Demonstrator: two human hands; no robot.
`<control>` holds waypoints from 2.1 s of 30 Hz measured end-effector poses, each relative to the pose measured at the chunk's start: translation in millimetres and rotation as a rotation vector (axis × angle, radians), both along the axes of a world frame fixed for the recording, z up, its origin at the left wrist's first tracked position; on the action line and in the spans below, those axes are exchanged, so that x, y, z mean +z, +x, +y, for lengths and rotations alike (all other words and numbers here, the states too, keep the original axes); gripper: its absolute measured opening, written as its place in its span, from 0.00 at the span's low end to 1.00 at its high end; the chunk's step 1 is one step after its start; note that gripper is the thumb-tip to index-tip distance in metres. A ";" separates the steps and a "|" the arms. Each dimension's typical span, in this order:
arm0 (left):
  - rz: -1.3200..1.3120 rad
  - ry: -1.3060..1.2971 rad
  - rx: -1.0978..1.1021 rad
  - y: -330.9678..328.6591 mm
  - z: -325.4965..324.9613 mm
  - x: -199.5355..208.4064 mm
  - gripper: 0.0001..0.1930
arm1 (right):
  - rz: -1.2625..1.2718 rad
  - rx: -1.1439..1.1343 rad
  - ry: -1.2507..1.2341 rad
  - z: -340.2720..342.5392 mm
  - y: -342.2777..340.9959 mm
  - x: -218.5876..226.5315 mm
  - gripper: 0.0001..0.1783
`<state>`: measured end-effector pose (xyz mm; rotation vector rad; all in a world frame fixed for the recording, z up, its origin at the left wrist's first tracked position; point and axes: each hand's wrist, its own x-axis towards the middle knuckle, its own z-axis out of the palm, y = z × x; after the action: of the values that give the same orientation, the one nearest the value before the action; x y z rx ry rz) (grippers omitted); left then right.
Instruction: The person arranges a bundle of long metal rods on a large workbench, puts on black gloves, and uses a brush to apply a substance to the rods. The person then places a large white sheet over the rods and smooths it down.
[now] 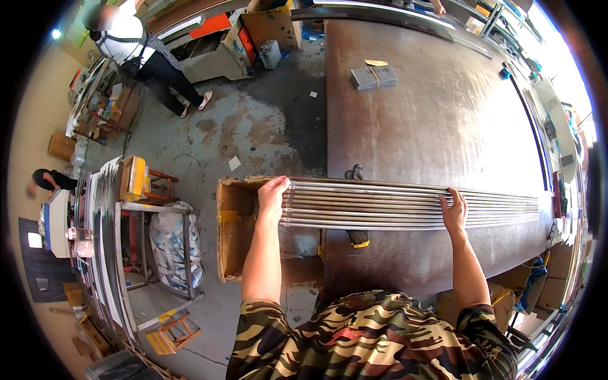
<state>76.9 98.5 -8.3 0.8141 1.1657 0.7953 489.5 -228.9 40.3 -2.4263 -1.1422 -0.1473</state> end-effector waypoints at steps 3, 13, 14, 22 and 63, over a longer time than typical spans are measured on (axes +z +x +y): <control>-0.003 0.006 -0.005 -0.2 -0.2 0.3 0.13 | -0.006 0.004 0.001 -0.2 1.4 -0.7 0.19; -0.060 -0.115 -0.014 -1.2 3.2 7.5 0.13 | -0.014 0.003 0.002 0.5 0.6 0.5 0.19; -0.027 -0.127 -0.029 1.7 4.1 13.0 0.13 | -0.012 -0.002 -0.005 0.3 -0.3 2.0 0.19; -0.011 -0.040 -0.092 4.8 20.6 -7.0 0.09 | -0.103 0.009 -0.011 -0.7 8.0 -7.6 0.25; -0.128 -0.174 -0.097 8.6 15.6 15.2 0.10 | -0.027 0.069 -0.041 13.0 15.1 -5.0 0.19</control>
<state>85.5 114.0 6.8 0.6609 1.0578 0.6470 504.6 -215.8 35.3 -2.4236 -1.2510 -0.1365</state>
